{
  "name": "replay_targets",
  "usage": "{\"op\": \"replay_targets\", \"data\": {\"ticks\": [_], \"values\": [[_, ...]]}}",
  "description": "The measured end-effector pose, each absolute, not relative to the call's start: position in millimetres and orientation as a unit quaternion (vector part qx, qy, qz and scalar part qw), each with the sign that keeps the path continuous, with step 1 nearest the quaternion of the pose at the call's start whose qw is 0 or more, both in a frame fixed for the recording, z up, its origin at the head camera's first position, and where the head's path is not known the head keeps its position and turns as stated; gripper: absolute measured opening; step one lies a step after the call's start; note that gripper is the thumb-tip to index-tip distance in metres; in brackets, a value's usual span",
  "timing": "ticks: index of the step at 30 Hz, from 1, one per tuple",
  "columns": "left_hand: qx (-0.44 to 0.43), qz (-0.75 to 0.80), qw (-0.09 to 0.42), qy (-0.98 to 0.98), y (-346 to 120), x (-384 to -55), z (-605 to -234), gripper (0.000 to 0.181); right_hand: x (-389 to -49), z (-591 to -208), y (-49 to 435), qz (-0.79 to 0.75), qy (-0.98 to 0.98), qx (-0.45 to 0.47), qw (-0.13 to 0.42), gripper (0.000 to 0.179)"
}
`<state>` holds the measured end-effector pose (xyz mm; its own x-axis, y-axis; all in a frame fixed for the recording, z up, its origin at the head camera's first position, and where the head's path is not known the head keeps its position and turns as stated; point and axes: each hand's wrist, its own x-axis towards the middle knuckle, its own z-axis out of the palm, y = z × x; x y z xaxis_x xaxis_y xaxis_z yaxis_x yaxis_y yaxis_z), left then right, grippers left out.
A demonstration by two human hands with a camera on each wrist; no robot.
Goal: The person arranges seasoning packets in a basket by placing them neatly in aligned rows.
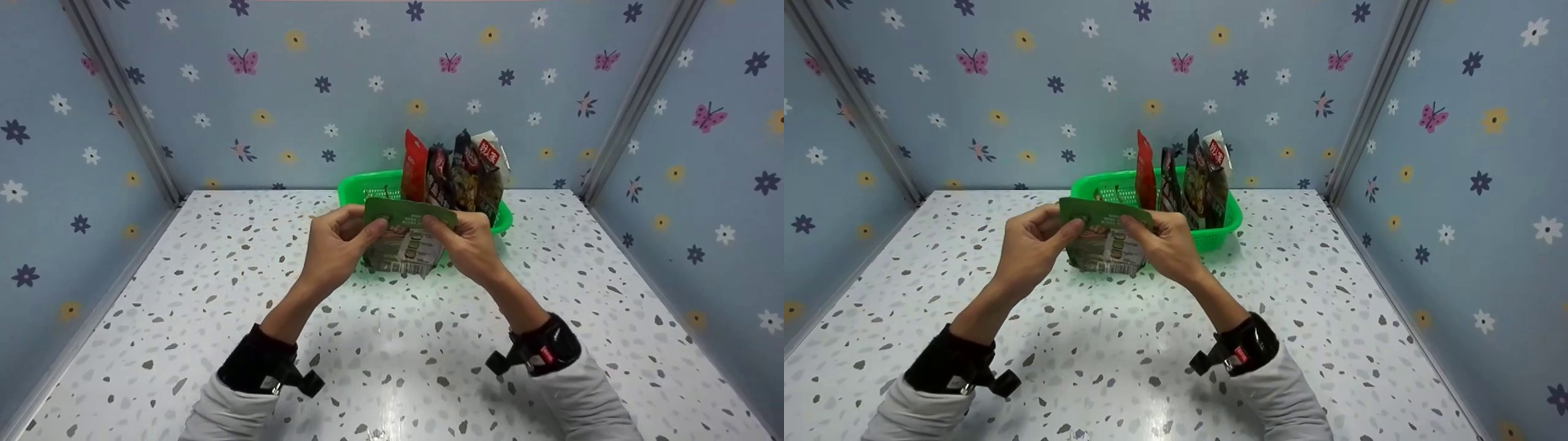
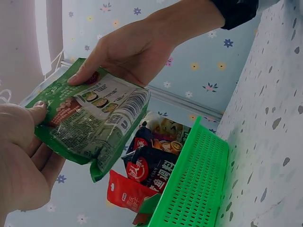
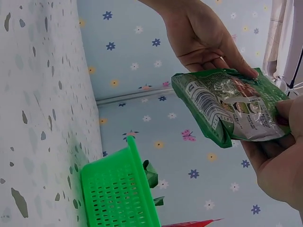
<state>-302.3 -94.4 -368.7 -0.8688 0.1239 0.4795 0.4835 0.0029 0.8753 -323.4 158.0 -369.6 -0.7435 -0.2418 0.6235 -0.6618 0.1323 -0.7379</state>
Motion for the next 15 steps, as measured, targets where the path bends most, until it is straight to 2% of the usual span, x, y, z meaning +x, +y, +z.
{"op": "replay_targets", "data": {"ticks": [8, 15], "values": [[-0.254, -0.661, 0.073, -0.702, -89.0, -305.3, -385.1, 0.038, -324.7, -363.9, 167.2, 0.597, -0.719, 0.299, 0.193, 0.020], [-0.277, -0.659, 0.026, -0.699, -77.8, -307.1, -402.9, 0.038, -322.2, -360.1, 169.2, 0.611, -0.708, 0.292, 0.198, 0.020]]}}
